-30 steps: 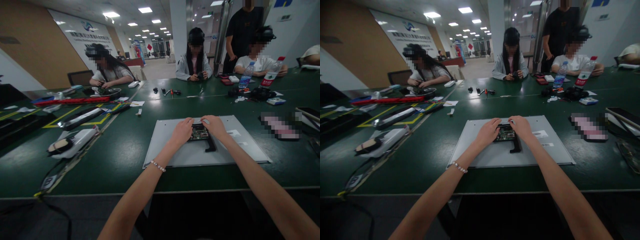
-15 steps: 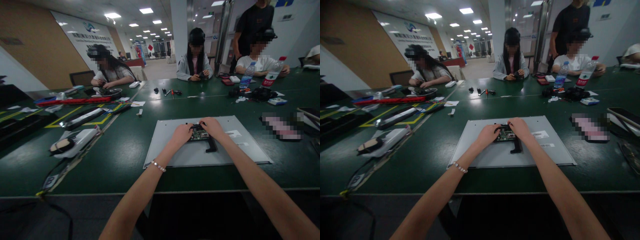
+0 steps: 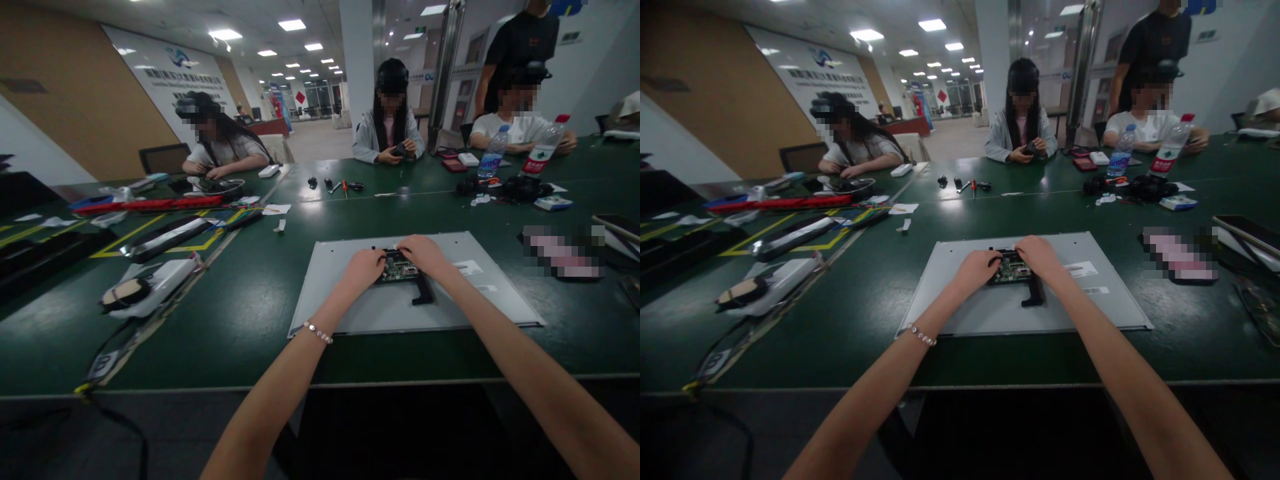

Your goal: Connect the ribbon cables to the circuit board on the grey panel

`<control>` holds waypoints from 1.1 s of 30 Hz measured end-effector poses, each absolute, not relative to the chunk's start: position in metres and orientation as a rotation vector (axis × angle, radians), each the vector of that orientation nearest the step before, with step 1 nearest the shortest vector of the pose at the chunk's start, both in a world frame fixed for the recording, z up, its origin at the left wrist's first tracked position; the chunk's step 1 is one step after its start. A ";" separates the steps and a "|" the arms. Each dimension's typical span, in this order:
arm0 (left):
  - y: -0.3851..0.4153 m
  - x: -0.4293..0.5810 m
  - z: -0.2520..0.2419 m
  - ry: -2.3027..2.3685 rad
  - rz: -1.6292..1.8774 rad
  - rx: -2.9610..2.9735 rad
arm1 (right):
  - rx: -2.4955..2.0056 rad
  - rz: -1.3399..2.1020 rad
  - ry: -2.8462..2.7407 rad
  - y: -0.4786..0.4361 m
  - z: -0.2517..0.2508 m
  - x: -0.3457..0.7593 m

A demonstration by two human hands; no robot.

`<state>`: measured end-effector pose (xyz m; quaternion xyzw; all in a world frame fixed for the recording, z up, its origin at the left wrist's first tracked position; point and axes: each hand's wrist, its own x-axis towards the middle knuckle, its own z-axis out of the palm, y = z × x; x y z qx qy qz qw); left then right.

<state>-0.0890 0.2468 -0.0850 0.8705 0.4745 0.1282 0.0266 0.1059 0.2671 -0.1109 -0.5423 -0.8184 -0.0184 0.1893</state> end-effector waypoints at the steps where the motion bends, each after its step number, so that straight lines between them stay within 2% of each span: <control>1: 0.247 -0.089 -0.086 1.465 0.406 2.692 | -1.520 -0.047 -2.304 0.268 -0.111 0.106; 14: 0.248 -0.091 -0.090 1.445 0.486 2.659 | -1.371 0.136 -2.248 0.278 -0.122 0.115; 19: 0.251 -0.096 -0.079 1.456 0.615 2.653 | -1.309 0.206 -2.097 0.275 -0.128 0.118; 25: 0.284 -0.154 -0.065 1.874 0.809 2.461 | -1.360 0.278 -1.851 0.273 -0.139 0.120; 29: 0.304 -0.206 -0.077 2.304 0.851 2.130 | -1.384 0.304 -1.788 0.274 -0.143 0.121; 33: 0.314 -0.241 -0.093 2.487 0.813 2.021 | -1.392 0.322 -1.752 0.274 -0.144 0.121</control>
